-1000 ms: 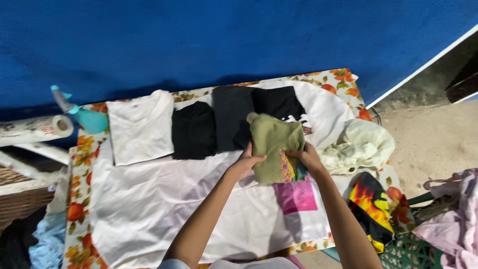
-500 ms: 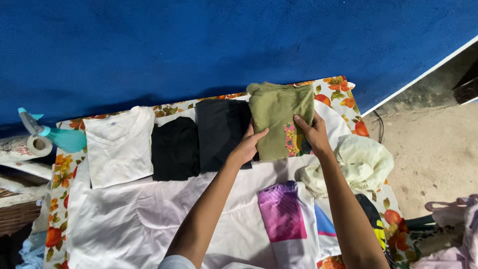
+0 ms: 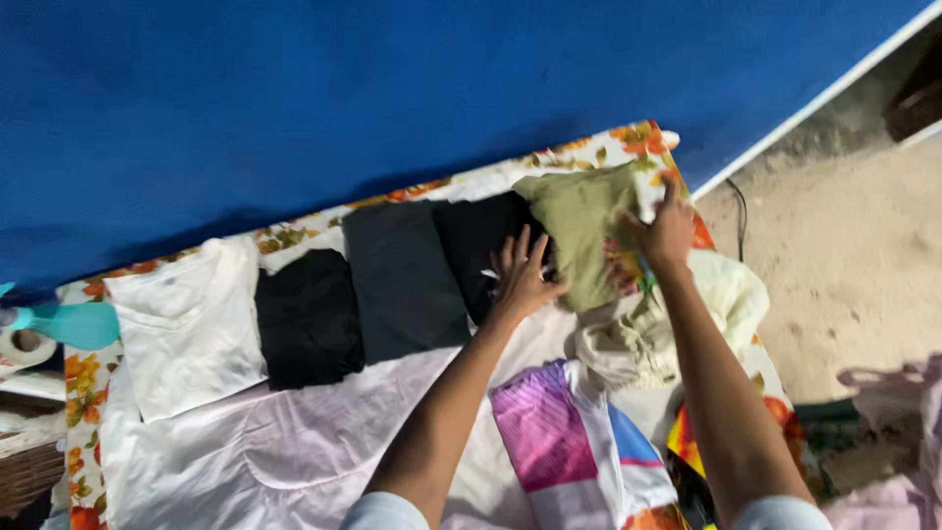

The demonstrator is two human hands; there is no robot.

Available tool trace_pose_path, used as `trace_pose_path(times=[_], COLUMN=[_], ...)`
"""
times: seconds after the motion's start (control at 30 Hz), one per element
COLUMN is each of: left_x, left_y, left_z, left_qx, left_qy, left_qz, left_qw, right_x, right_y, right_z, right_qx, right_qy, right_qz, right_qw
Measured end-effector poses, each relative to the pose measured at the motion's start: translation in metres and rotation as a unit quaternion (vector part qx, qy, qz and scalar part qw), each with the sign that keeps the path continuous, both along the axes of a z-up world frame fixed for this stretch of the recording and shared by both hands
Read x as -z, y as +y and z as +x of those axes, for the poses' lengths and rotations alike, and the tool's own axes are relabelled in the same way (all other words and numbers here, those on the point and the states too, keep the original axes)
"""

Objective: The person folds multiple garments one by one on a table covered with a white sheet. They handle black and white t-shirts, black pants, and a green t-shirt, smoothing and folding each item into neat rectangles and stacking them on the table.

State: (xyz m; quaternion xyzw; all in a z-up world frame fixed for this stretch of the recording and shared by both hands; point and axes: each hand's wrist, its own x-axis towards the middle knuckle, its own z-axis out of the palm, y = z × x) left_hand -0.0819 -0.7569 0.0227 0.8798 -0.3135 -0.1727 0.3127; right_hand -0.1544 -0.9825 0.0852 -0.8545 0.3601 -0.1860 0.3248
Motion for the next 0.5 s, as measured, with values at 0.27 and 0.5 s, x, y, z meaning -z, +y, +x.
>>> trace_pose_path(times=[0.27, 0.5], left_x=[0.017, 0.039], left_y=[0.07, 0.079], left_z=[-0.015, -0.021], left_qx=[0.152, 0.13], left_qy=[-0.275, -0.249], left_qz=[0.174, 0.144], left_qw=[0.933, 0.949], right_x=[0.087, 0.133], right_y=[0.089, 0.085], right_z=[-0.017, -0.024], right_qx=[-0.239, -0.15], right_qy=[0.191, 0.169], right_qz=[-0.24, -0.345], right_qw=[0.922, 0.911])
